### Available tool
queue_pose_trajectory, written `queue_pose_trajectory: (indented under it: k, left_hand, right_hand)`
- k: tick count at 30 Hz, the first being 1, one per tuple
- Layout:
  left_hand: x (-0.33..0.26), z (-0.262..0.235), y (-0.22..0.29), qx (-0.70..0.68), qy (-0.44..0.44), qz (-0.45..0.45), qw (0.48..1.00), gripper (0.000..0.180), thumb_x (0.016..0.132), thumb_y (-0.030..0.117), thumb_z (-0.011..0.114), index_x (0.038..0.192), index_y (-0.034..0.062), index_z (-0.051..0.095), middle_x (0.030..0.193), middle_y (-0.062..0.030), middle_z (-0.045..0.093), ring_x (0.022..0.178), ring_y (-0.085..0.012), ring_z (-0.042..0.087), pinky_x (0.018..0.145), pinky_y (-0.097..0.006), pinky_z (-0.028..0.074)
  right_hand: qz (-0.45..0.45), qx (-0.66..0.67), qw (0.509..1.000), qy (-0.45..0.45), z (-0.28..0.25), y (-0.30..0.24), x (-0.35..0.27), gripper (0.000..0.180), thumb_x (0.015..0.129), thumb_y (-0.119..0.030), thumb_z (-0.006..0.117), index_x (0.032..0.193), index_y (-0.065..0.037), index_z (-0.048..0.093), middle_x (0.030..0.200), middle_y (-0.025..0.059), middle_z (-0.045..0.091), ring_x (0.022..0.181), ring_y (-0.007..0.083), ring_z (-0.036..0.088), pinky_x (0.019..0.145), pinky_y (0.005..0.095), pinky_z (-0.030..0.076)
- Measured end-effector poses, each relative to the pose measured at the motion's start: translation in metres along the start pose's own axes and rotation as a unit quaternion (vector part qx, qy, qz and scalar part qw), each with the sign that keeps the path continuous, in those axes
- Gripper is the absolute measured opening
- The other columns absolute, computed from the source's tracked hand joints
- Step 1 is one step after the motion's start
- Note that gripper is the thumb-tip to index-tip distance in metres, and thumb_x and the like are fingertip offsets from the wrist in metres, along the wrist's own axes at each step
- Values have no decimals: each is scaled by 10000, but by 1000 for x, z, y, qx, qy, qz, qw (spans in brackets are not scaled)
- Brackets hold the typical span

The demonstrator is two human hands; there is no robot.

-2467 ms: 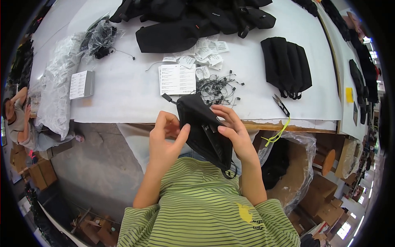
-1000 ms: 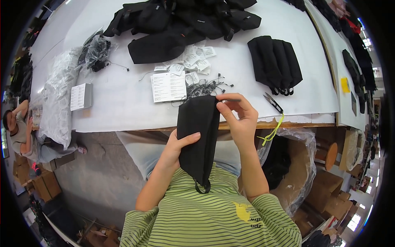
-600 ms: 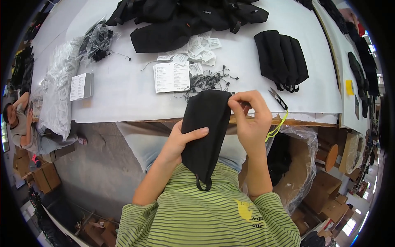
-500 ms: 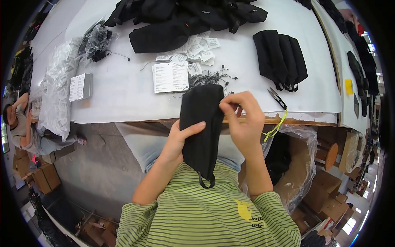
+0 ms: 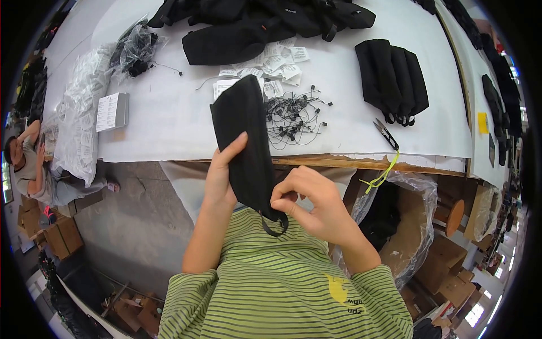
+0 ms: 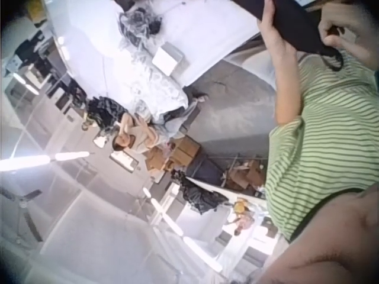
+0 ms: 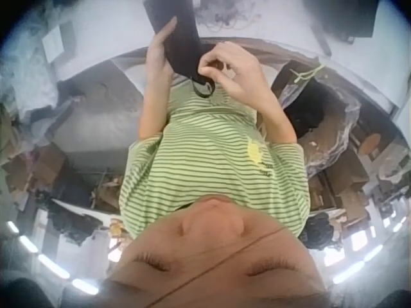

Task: The recorder is seen putting items inside pouches, using pliers to cut tags, and then closing the pouches.

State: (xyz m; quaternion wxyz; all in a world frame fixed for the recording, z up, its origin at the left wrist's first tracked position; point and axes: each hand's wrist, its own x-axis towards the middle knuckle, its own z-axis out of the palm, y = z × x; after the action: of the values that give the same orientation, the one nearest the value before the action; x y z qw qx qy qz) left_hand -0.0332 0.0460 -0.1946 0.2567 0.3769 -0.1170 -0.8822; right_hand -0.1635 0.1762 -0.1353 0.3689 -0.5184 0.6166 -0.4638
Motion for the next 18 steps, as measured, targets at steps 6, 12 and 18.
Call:
queue_pose_trajectory:
  k: [6, 12, 18]
  left_hand:
    - [1, -2, 8, 14, -36, 17, 999, 216, 893, 125, 621, 1070, 4, 598, 897, -79, 674, 719, -166, 671, 627, -291, 575]
    - [-10, -11, 4, 115, -123, -27, 985, 429, 781, 71, 722, 1156, -10, 528, 1015, -83, 622, 871, -165, 634, 755, -289, 546]
    - [-6, -15, -4, 100, -91, -6, 991, 447, 769, 32, 726, 1168, -9, 527, 1017, -85, 623, 874, -163, 634, 755, -287, 546]
  right_hand:
    - [-145, -137, 977, 76, 8, -5, 7, 140, 714, -48, 725, 798, -64, 614, 763, 17, 599, 700, 183, 530, 667, 285, 410]
    - [-205, -213, 948, 116, 8, 8, 5, 189, 705, -61, 718, 839, -71, 584, 859, -8, 621, 756, 192, 565, 672, 315, 421]
    - [-185, -212, 954, 100, 7, 11, 6, 204, 697, -53, 724, 850, -63, 589, 819, -1, 628, 723, 199, 566, 669, 317, 424]
